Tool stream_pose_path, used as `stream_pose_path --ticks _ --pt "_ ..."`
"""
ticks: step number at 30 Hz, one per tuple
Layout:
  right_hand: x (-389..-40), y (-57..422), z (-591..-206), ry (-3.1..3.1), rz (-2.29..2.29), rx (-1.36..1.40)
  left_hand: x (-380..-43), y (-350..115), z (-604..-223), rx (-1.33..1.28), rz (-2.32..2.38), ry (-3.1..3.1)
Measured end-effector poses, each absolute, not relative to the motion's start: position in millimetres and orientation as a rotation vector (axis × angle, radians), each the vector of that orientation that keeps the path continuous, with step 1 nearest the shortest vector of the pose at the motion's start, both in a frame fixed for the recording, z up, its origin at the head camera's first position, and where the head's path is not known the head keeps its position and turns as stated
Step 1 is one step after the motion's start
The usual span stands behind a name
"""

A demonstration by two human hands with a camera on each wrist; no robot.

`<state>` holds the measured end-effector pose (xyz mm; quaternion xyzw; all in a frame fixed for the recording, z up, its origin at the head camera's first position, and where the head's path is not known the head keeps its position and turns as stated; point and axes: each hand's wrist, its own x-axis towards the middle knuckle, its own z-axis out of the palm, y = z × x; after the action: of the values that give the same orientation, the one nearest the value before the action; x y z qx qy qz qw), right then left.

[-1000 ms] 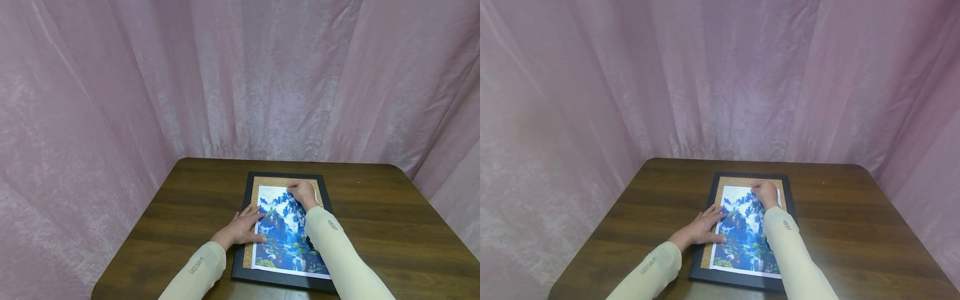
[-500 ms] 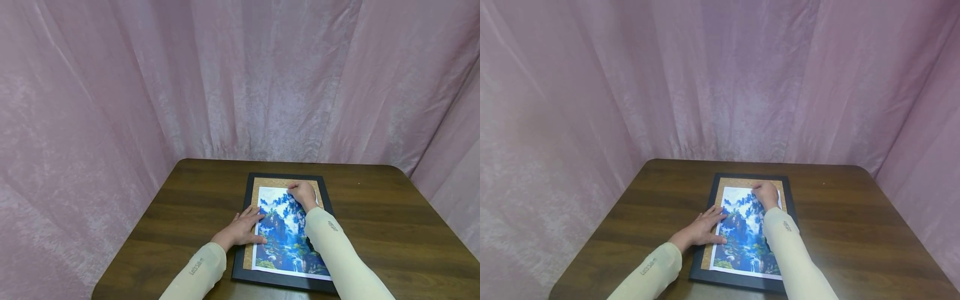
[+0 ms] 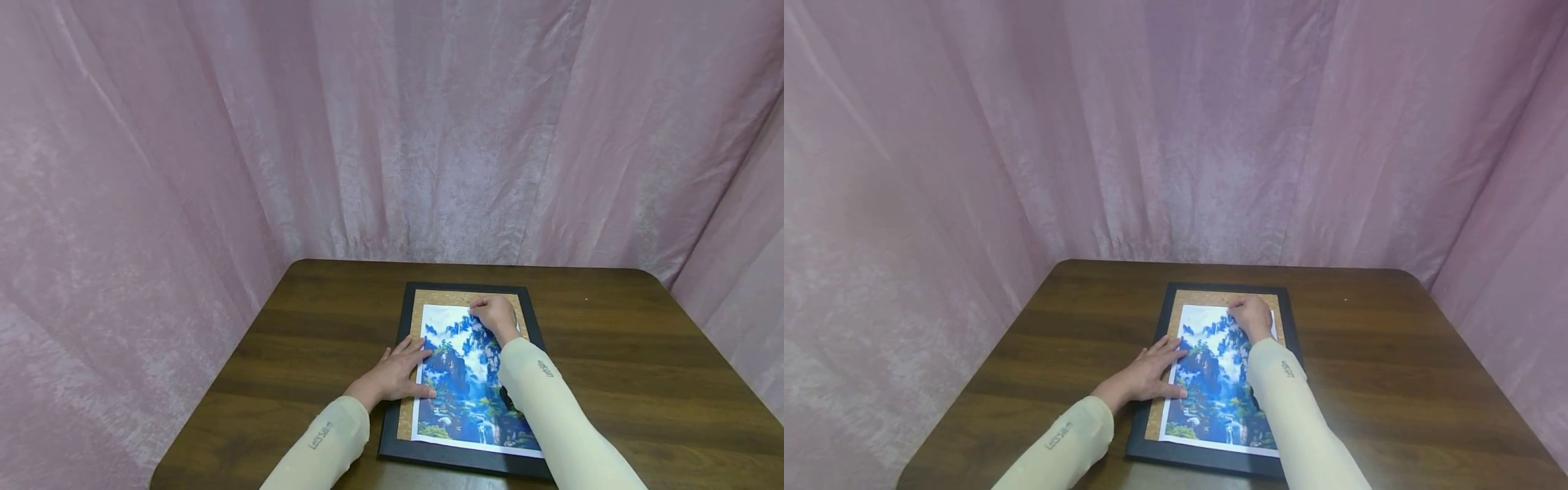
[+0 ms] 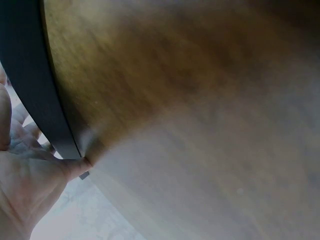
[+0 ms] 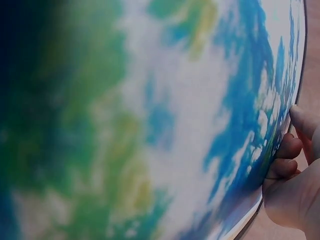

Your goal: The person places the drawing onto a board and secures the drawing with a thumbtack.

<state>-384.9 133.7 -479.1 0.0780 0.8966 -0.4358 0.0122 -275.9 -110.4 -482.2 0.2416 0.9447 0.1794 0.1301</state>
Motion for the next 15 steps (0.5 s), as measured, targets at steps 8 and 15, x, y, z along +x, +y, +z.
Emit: stream_pose_path --ticks 8,15 --pt "-385.4 132.2 -475.4 2.815 -1.317 0.227 -275.1 -110.1 -479.8 0.702 0.522 2.742" --pt "-386.9 131.7 -474.9 2.858 -1.241 0.196 -275.2 -110.5 -479.7 0.710 0.517 2.740"
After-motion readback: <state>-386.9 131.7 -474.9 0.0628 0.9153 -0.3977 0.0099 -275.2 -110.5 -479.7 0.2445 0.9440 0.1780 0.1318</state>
